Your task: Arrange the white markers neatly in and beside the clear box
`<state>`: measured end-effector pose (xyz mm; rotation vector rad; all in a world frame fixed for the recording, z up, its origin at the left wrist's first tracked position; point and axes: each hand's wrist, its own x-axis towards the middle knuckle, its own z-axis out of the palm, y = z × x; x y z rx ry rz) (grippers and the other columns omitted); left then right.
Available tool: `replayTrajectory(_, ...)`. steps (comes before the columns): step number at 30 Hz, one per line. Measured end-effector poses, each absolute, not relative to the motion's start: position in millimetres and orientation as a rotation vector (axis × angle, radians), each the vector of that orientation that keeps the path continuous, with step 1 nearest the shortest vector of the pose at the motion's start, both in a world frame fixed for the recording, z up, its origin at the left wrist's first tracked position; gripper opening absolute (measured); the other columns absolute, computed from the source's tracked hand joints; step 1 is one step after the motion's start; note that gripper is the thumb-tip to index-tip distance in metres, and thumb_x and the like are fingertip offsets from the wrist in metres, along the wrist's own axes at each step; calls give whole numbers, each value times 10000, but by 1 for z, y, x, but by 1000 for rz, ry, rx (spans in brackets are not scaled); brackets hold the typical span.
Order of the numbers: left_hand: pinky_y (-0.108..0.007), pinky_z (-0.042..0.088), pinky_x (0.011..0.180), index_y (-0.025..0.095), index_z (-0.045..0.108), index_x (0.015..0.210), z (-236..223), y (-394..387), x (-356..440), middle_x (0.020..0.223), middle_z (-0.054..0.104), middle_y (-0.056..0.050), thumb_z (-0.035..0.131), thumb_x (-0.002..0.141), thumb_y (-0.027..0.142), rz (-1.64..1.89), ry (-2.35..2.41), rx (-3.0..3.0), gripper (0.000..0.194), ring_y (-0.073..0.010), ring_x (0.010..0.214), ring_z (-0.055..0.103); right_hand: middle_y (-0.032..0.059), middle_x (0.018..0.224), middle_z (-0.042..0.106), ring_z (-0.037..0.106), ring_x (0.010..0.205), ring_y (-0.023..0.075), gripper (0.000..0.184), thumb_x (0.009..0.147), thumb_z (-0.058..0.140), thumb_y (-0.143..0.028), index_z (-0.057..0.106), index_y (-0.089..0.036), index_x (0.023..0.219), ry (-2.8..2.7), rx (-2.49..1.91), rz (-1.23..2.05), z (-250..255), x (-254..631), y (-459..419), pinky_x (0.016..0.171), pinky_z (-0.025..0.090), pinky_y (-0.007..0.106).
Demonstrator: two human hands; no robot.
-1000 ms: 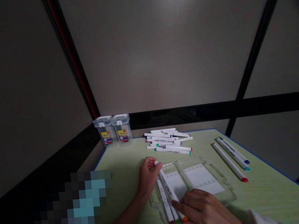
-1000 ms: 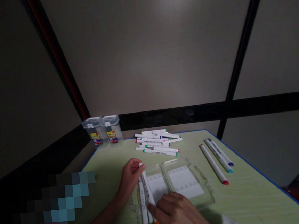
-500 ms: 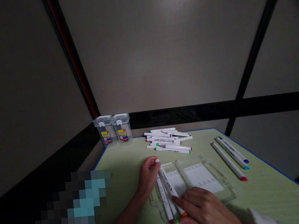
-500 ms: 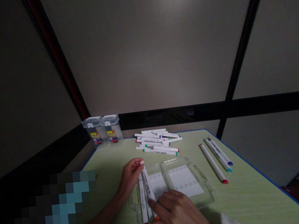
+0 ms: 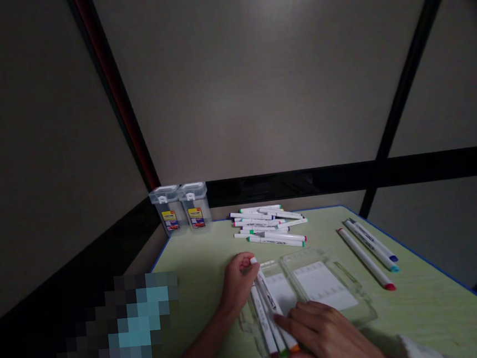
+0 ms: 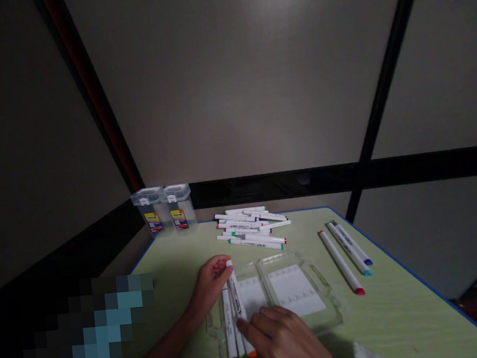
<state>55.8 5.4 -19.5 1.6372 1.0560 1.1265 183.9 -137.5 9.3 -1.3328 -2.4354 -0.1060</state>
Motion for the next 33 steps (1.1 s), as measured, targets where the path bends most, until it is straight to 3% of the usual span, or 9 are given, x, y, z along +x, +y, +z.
replayTrajectory(10, -249, 434, 669, 124, 588, 770, -14, 3, 57, 709, 601, -31, 558, 611, 166, 1027, 1089, 1671, 167, -136, 684, 549, 75, 814, 624, 590, 708, 214, 570, 720, 525, -511, 516, -97, 1112, -2507, -1327, -107, 7, 185, -133, 621, 487, 315)
replayTrajectory(17, -246, 442, 685, 134, 588, 756, -14, 5, 57, 728, 617, -31, 566, 605, 157, 1013, 1068, 1682, 154, -137, 704, 564, 73, 886, 622, 595, 781, 210, 507, 723, 623, -359, 497, -119, 1152, -2524, -1423, 3, 12, 185, -135, 682, 495, 294)
replayTrajectory(33, -228, 433, 614, 129, 572, 677, -14, 8, 59, 644, 585, -11, 613, 556, 150, 1032, 1065, 1642, 130, -115, 618, 541, 84, 879, 617, 591, 785, 228, 395, 729, 628, -321, 541, -116, 1055, -2501, -1465, 114, 15, 184, -138, 675, 489, 330)
